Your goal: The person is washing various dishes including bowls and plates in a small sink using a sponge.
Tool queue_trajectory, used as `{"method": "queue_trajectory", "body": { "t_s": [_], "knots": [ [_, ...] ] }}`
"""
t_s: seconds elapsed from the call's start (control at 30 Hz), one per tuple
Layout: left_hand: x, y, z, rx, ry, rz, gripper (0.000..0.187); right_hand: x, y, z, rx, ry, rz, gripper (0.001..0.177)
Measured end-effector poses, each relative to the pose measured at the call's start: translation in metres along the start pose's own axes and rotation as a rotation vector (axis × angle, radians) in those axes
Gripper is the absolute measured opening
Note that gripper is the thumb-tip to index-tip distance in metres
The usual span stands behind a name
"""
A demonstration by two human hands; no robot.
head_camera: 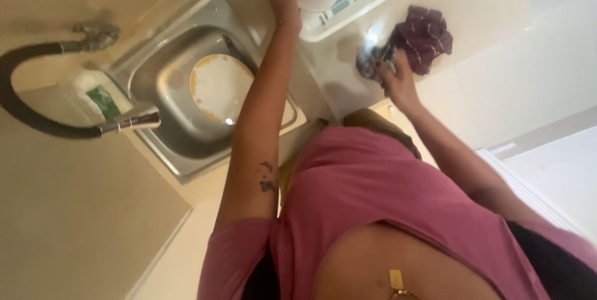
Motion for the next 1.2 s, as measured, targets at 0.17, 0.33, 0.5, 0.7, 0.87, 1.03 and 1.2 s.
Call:
{"method": "queue_trajectory", "body": {
  "t_s": [0.17, 0.33, 0.5, 0.7, 0.87, 1.03, 1.2],
  "knots": [
    [-0.016, -0.002, 0.035, -0.454, 0.132, -0.348, 0.068, -0.010, 0.008, 0.010, 0.120, 0.038, 0.146, 0.030],
    [-0.007, -0.043, 0.031, -0.093, 0.080, -0.122, 0.075, 0.000, 0.013, 0.020, 0.117, -0.009, 0.210, 0.030],
    [0.023, -0.049, 0.054, -1.068, 0.022, -0.362, 0.059, 0.020, -0.013, 0.028, 0.038, -0.071, 0.094, 0.027],
    [0.021, 0.030, 0.038, 0.443, -0.132, 0.146, 0.032, 0.024, -0.009, 0.026, 0.105, -0.016, 0.205, 0.026],
    [0.018, 0.025, 0.049, 0.045, -0.412, 0.035, 0.027, 0.024, -0.002, 0.024, 0.021, -0.030, 0.182, 0.024],
    [-0.002, 0.033, 0.049, -0.265, -0.596, -0.052, 0.025, 0.026, -0.004, 0.032, 0.027, -0.037, 0.208, 0.026],
    [-0.013, 0.046, 0.070, -0.589, -0.772, -0.115, 0.025, 0.027, -0.012, 0.039, 0.005, -0.100, 0.157, 0.029]
  ]
}}
Point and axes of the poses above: each hand's wrist, its own x-axis towards the middle knuckle, its own z-axis out of the palm, y = z × x, the point moved 9 cm from there along x, towards the middle knuckle, and after that the axes turned 10 degrees about x, right-handed, at the moved point
